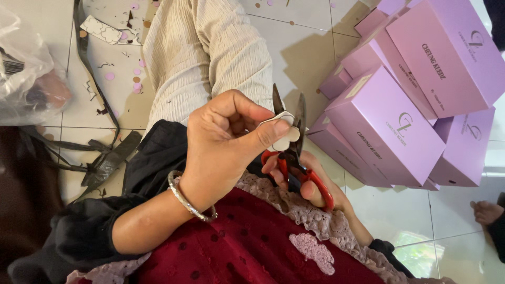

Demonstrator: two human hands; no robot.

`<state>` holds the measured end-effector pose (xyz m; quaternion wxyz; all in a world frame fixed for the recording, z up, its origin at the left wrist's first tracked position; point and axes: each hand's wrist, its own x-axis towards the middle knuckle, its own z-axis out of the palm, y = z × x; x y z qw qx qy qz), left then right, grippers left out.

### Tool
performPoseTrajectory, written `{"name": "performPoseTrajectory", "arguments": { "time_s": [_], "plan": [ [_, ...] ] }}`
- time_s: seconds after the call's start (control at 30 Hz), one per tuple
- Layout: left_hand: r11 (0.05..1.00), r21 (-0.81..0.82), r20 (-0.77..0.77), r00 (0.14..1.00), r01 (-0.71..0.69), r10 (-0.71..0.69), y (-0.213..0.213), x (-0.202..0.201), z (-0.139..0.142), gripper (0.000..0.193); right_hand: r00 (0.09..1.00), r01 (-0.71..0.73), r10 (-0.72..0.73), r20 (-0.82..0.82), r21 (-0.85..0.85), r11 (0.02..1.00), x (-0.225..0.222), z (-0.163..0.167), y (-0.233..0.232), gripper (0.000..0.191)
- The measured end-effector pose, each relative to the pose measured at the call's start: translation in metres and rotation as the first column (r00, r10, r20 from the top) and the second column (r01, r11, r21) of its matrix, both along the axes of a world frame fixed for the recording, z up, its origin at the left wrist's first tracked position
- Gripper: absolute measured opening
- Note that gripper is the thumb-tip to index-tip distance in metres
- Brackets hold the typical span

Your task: The person sits on the floor and uses red-handled scissors to cut a white paper shape with a scalloped edge. They rotate the paper and trim the edges carefully, then place the finished piece on the floor.

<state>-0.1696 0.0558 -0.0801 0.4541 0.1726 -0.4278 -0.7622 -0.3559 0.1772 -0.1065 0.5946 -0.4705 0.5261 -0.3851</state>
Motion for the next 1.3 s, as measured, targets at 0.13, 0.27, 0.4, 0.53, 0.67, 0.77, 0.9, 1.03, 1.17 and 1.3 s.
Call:
{"name": "performPoseTrajectory", "arguments": {
  "time_s": [0.13, 0.27, 0.4, 0.53, 0.67, 0.77, 0.9, 1.03, 1.17, 1.3],
  "plan": [
    [0.999, 0.038, -0.018, 1.0, -0.015, 0.016, 0.005, -0.003, 0.0, 0.015, 0.999, 0.042, -0.043, -0.028, -0.035, 0.999, 0.001, -0.004, 0.001, 0.113],
    [0.994, 0.111, -0.008, 1.0, -0.002, 0.003, 0.008, -0.004, 0.001, 0.016, 0.998, 0.061, -0.063, -0.022, -0.08, 0.995, 0.003, -0.015, -0.002, 0.112],
    [0.992, 0.127, -0.081, 0.997, 0.015, -0.005, 0.012, -0.005, 0.003, 0.017, 0.997, 0.068, -0.071, -0.017, -0.14, 0.988, 0.004, -0.022, -0.002, 0.107],
    [0.991, 0.134, -0.076, 0.997, 0.011, -0.001, 0.015, -0.006, 0.003, 0.018, 0.996, 0.089, -0.084, 0.032, -0.209, 0.974, 0.007, -0.028, -0.003, 0.103],
    [0.986, 0.162, -0.097, 0.995, 0.043, -0.027, 0.016, -0.004, 0.003, 0.018, 0.995, 0.09, -0.082, 0.048, -0.202, 0.975, 0.006, -0.031, -0.001, 0.1],
    [0.978, 0.195, -0.149, 0.988, 0.067, -0.038, 0.019, -0.006, 0.003, 0.02, 0.993, 0.103, -0.09, 0.073, -0.2, 0.974, 0.006, -0.033, 0.0, 0.099],
    [0.971, 0.229, -0.125, 0.991, 0.072, -0.044, 0.021, -0.008, 0.002, 0.02, 0.987, 0.15, -0.134, 0.092, -0.196, 0.969, 0.008, -0.035, 0.001, 0.099],
    [0.966, 0.242, -0.113, 0.992, 0.087, -0.061, 0.02, -0.007, 0.001, 0.019, 0.982, 0.175, -0.16, 0.097, -0.177, 0.968, 0.01, -0.036, -0.001, 0.099],
    [0.965, 0.245, -0.128, 0.99, 0.092, -0.062, 0.019, -0.007, 0.001, 0.019, 0.979, 0.191, -0.179, 0.093, -0.142, 0.971, 0.012, -0.033, -0.004, 0.099],
    [0.969, 0.229, -0.15, 0.987, 0.092, -0.058, 0.018, -0.008, 0.001, 0.018, 0.974, 0.217, -0.21, 0.086, -0.08, 0.973, 0.013, -0.029, -0.004, 0.1]
  ]
}}
